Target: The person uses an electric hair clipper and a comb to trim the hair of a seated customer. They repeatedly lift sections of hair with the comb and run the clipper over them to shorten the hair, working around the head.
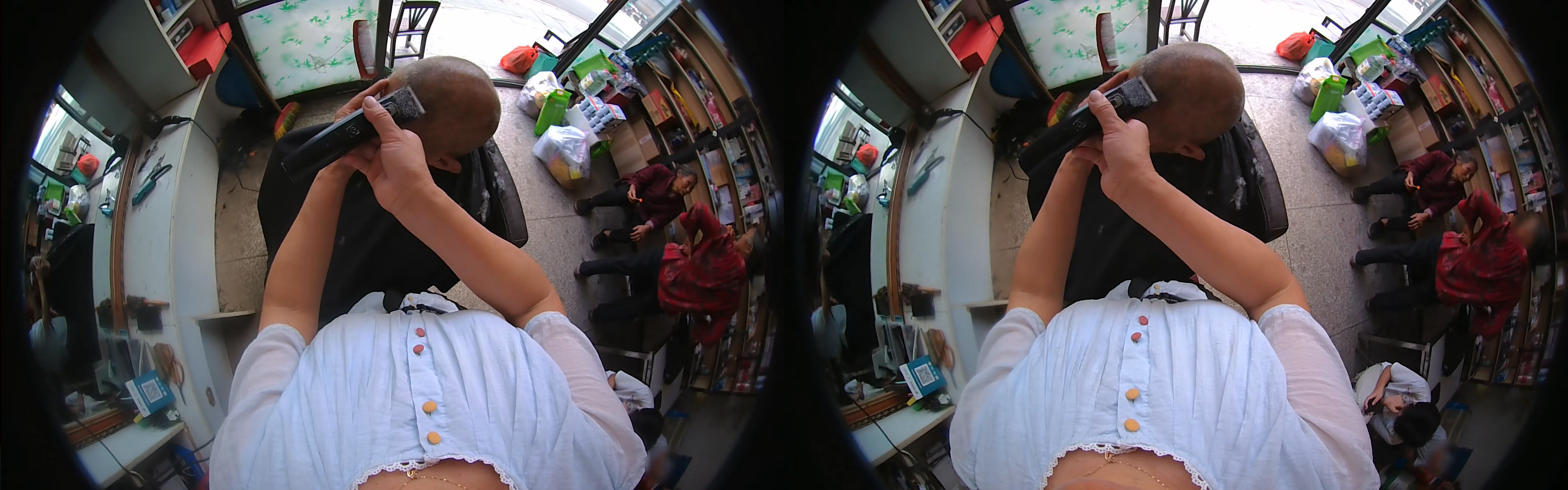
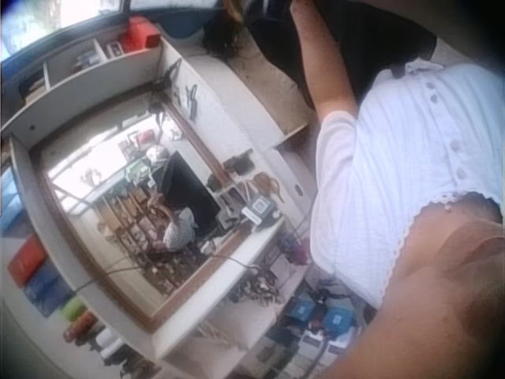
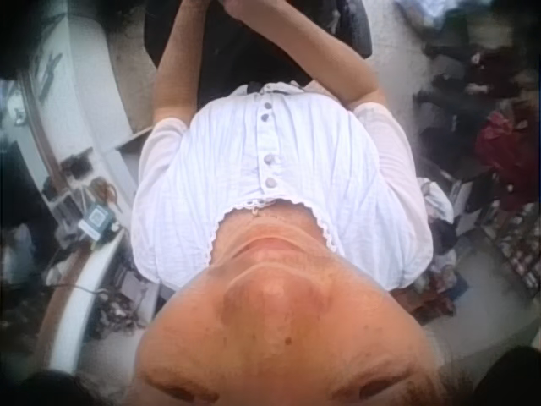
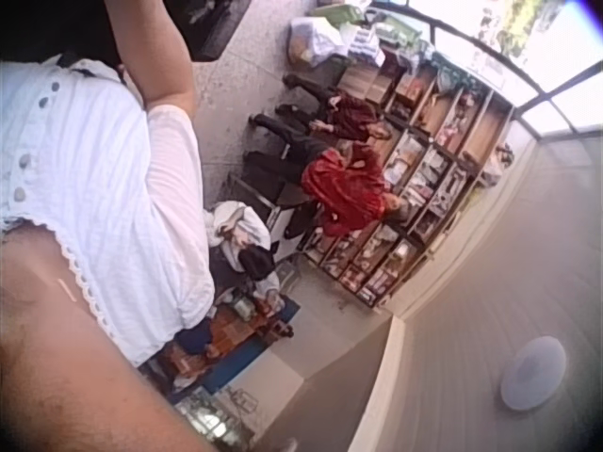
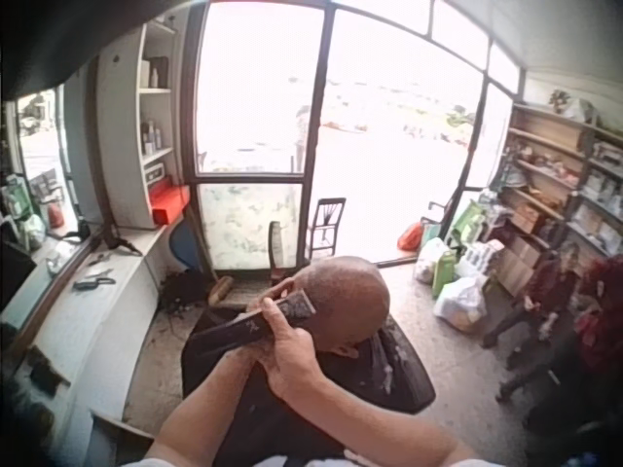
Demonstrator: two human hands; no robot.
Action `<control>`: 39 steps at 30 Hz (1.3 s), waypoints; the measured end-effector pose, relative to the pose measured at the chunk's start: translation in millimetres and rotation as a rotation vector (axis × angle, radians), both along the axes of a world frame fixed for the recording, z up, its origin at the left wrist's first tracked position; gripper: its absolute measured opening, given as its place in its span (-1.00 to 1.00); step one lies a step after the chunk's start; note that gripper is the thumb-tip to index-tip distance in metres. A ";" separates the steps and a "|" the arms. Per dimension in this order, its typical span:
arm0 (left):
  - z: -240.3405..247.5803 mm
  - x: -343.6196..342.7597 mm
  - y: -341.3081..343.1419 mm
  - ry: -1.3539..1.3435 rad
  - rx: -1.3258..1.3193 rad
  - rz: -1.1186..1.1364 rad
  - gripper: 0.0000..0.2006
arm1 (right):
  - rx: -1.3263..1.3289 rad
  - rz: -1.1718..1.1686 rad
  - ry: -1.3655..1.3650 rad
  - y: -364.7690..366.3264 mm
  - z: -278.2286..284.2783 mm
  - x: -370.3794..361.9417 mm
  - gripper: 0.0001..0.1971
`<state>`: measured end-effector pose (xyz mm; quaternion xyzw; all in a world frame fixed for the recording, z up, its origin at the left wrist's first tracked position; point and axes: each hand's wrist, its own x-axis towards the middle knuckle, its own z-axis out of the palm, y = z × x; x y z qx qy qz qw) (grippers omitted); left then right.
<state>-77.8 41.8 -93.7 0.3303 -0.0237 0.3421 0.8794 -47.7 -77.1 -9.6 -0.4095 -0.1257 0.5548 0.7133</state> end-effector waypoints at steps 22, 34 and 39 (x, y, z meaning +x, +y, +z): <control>-16.5 -0.4 -2.0 -0.154 -0.082 0.036 -0.47 | -0.135 -0.144 0.197 30.6 10.3 -14.0 -0.72; -20.4 -0.8 -1.2 -0.155 -0.058 0.103 -0.41 | -0.050 -0.196 0.179 36.9 10.3 -15.9 -0.73; -22.0 0.2 -0.3 -0.152 -0.047 0.122 -0.38 | -0.090 -0.213 0.253 43.2 14.2 -17.5 -0.74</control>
